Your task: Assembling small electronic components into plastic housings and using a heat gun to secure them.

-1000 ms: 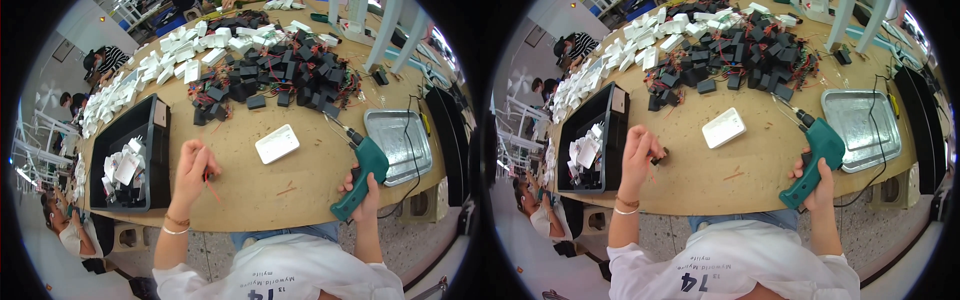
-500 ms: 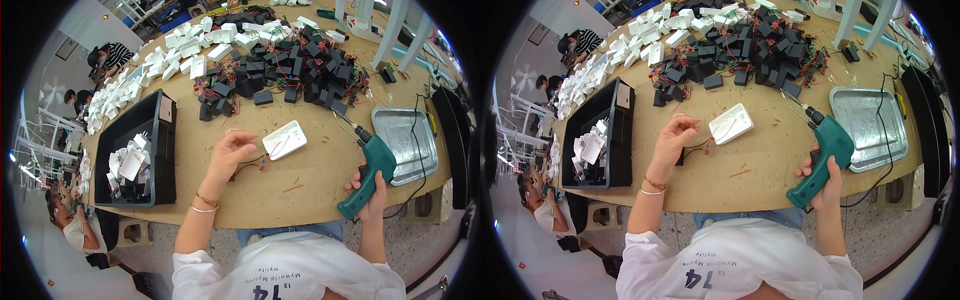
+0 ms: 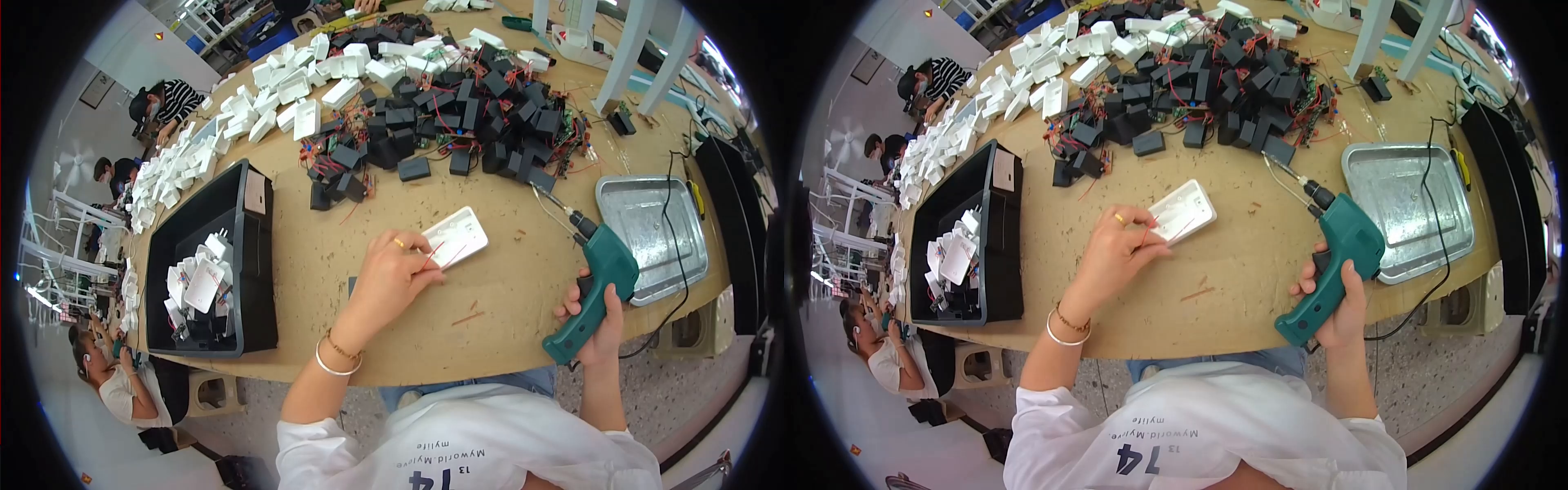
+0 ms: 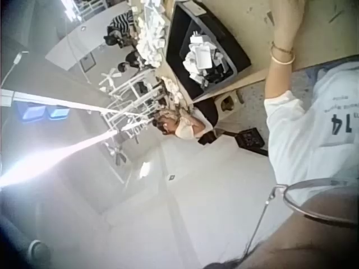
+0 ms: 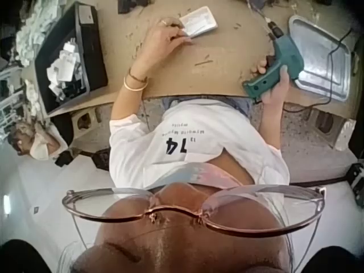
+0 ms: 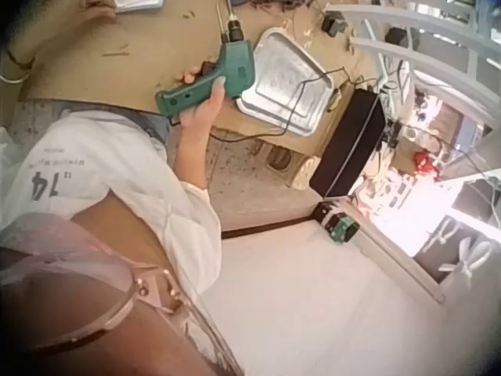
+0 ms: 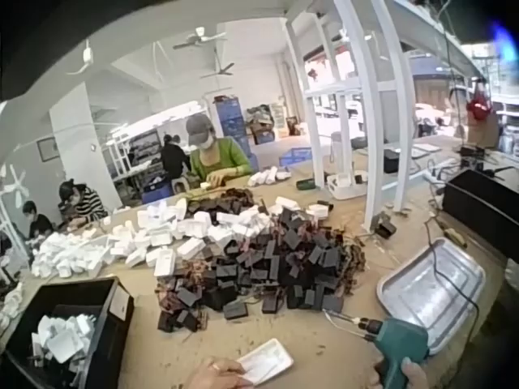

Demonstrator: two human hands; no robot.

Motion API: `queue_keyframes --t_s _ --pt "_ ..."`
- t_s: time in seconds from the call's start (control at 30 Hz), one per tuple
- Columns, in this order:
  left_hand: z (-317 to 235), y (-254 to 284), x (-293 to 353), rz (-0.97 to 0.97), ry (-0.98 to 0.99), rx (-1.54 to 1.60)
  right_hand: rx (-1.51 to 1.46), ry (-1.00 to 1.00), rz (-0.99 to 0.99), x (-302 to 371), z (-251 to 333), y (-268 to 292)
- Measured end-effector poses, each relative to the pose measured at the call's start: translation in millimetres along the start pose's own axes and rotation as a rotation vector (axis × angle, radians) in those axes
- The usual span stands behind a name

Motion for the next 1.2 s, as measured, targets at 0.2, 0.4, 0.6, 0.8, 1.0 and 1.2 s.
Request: queue_keyframes --t_s 0.2,0.4,0.6,0.8,1.0,1.2 --pt "1 -7 12 0.056 0.054 0.180 0.012 -0.017 -0.040 7 -5 4" --pt "-52 -33 28 0.225 -0.403 -0.323 -0.007 -0.018 -0.037 8 -6 9" --pt "-65 -20 30 -0.019 -0.299 -0.104 0.088 0.080 0.020 9 1 2" --pt "-44 -28 20 -0.303 0.045 0.172 0.252 0.236 0.102 23 -2 -6" --pt "-27 -30 -7 -0.429 0.025 0.013 0.309 0.269 0.085 36 -6 -9" --pt "-52 -54 6 -0.121 -0.195 -0.251 0.306 0.270 0.066 35 -3 -4"
Point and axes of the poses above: each hand's wrist, its own x-axis away from the middle knuckle, its own y-axis out of the back of the hand, z = x × y, the point moved 5 cm from there along -x, towards the middle knuckle, and after that the axes turned 12 degrees about x, right-handed, at the moved point
